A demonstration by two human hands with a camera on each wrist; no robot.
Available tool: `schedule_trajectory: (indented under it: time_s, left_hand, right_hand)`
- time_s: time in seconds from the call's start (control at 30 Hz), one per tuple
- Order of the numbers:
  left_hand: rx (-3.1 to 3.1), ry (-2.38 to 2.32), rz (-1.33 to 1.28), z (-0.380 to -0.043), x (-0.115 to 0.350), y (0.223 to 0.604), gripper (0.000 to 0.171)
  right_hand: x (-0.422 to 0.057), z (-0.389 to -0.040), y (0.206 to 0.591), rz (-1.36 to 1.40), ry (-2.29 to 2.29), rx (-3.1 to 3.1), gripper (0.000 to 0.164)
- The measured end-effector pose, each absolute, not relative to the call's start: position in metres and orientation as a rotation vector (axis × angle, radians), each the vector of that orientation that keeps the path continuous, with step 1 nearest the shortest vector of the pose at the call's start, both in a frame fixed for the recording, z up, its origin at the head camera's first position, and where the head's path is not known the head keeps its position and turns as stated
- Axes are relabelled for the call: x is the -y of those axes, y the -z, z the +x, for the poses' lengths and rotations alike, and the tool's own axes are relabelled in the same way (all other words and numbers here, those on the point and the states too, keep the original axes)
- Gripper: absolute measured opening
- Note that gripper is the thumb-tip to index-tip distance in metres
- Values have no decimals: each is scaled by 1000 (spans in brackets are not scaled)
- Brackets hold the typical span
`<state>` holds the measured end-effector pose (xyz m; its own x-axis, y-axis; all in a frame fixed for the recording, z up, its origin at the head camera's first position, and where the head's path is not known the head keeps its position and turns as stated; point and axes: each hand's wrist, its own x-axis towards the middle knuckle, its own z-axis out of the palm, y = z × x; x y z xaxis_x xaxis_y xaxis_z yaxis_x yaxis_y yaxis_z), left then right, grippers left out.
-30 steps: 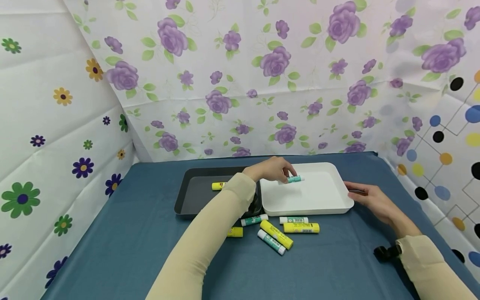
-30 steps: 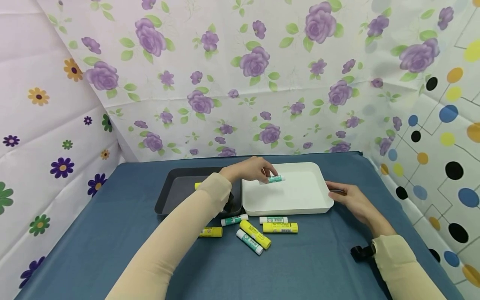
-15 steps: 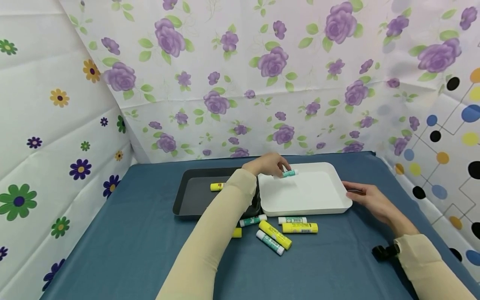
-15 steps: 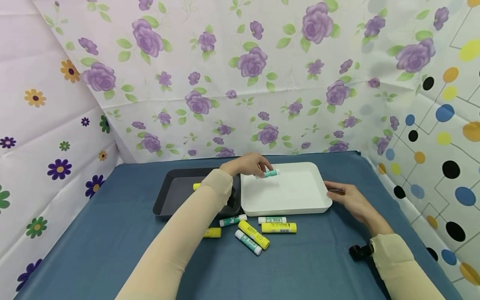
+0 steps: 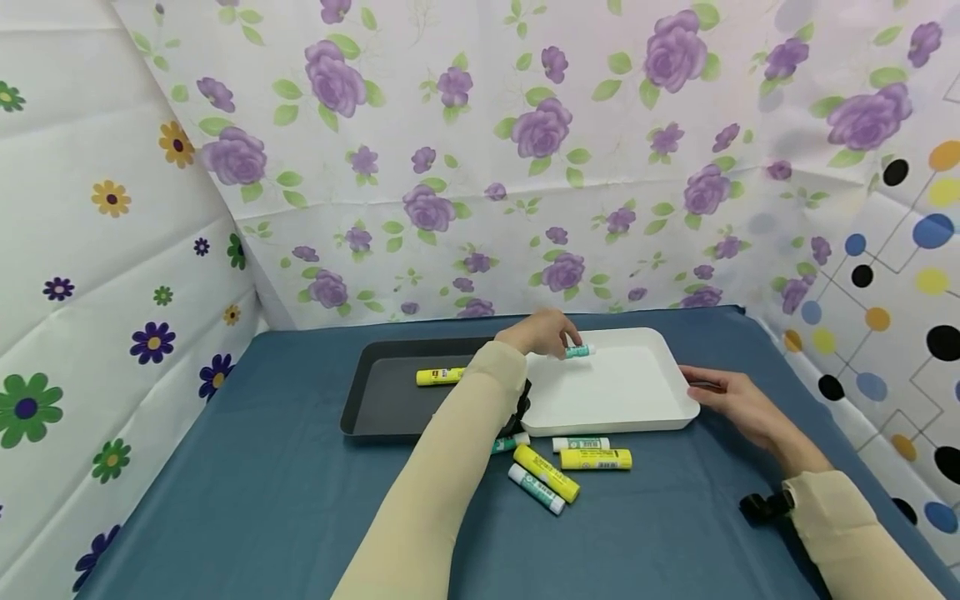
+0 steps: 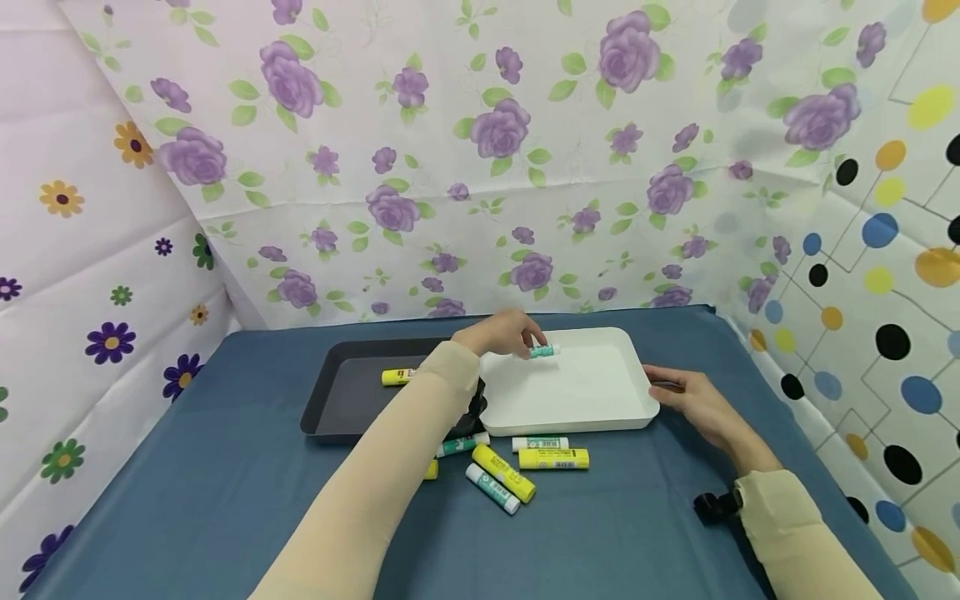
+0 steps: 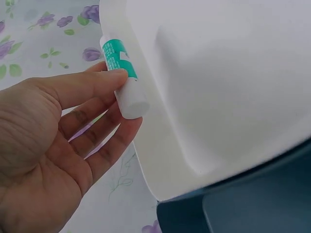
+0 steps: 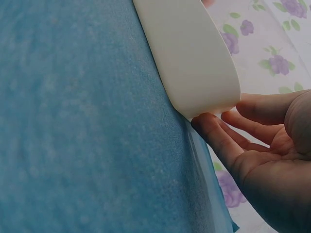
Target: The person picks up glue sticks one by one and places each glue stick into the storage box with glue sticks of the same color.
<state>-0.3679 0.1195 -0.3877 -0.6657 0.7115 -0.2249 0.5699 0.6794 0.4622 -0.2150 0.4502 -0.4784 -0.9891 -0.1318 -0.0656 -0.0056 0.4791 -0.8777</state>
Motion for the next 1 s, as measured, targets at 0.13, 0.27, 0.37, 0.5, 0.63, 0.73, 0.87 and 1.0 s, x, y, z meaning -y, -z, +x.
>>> schedule_trajectory:
  time_s: [0.13,0.27,0.37,0.5,0.63,0.73,0.87,1.0]
  left_hand:
    - [-2531,-478,1000,-371,-122,392,37]
    - [-2552,-483,986,-374,-122,399,36]
    - [-2553,-510,977,-372,-123,402,36]
    - [-2552,-504,977,-367,-125,403,36]
    - [-2561,-468,977,-364,-129,404,37]
    - [-2573,-440,971,-364,-131,405,38]
    - [-2592,-421,951,-366,-132,408,39]
    - [-2602,-423,908,-366,-132,410,41]
  right_hand:
    - [-449,-216,479,-124,1539,-2593,67]
    - [-449,-216,479,-121,1535,-2594,67]
    - [-449,-216,479,-114,1531,-2598,67]
    - [-450,-215,479,-109,1534,-2596,67]
    - [-451,-214,478,-105,1538,-2591,66]
    - [-451,-214,477,-103,1538,-2594,65]
    - [-450,-214,478,-106,1539,-2600,66]
    - [-447,-214,479,-109,1528,-2605,67]
